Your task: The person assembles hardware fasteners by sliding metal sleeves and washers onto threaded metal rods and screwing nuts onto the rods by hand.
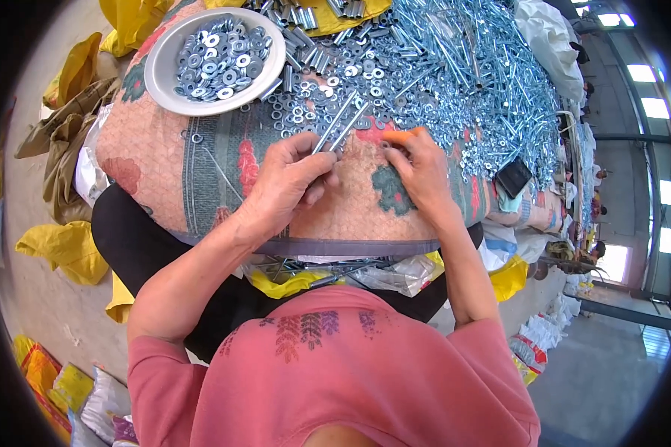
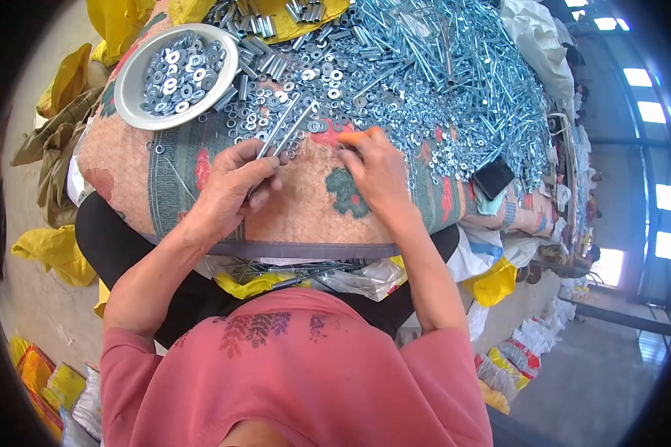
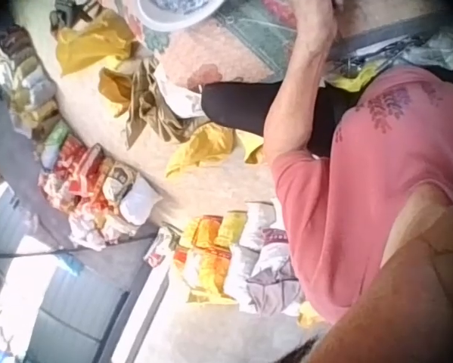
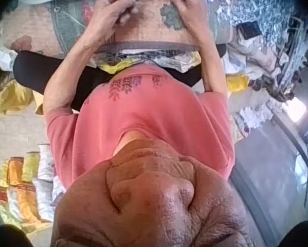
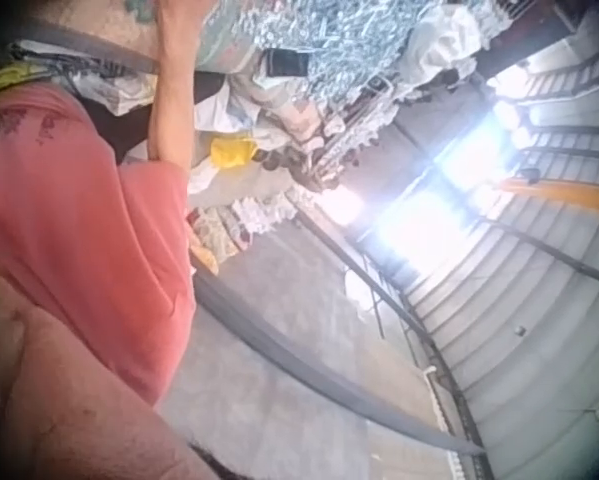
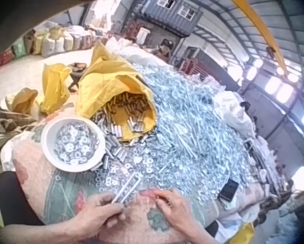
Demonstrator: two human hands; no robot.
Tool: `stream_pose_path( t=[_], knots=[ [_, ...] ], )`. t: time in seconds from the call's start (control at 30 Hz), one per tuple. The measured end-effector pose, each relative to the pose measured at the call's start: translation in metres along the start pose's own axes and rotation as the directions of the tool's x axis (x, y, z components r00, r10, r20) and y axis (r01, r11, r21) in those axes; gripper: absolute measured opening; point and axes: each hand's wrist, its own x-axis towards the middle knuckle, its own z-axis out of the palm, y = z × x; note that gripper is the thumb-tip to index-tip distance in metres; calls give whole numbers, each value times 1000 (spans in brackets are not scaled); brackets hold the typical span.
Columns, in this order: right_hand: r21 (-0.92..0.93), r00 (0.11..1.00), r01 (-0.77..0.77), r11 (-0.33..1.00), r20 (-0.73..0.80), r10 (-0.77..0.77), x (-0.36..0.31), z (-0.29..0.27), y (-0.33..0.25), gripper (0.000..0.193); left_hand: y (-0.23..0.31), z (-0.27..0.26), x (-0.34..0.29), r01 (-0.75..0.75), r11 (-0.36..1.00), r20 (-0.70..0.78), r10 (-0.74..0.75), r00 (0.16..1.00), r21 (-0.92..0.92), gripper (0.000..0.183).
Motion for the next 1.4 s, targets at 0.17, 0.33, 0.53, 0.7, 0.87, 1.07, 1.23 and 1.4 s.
stream_pose_path(
  t=[0.17, 0.33, 0.53, 0.7, 0.87, 1.07, 1.23, 1.4],
  knots=[
    [14, 999, 48, 999, -5, -48, 19, 1, 12, 7, 0, 0, 2, 6, 1000, 27, -6, 1000, 19, 14],
    [312, 944, -306, 899, 223, 244, 4, -25, -4, 14, -1, -1, 0, 10, 996, 39, -13, 999, 85, 14],
    [-123, 984, -104, 987, 132, 121, 4, -9, -9, 13, -5, 5, -2, -58, 967, 41, 49, 998, 249, 13],
    [-250, 988, 76, 965, 152, -38, 2, -10, -3, 12, -7, 3, -1, -84, 947, 71, 65, 995, 310, 13],
    [316, 951, -301, 900, 163, 261, -4, -19, 3, 12, -7, 5, -5, -93, 926, 114, 55, 992, 365, 14],
    [839, 891, -437, 326, 352, 287, -8, -23, -9, 19, -14, 3, -1, -155, 853, 144, 94, 985, 499, 14],
    [867, 869, -469, 172, 417, 267, -13, -25, -2, 17, -5, 6, -2, -92, 866, 139, 26, 990, 492, 14],
    [835, 919, -339, 434, 194, 344, -21, -19, -31, 16, -8, 5, -1, -83, 900, 147, 21, 989, 428, 11]
  ],
)
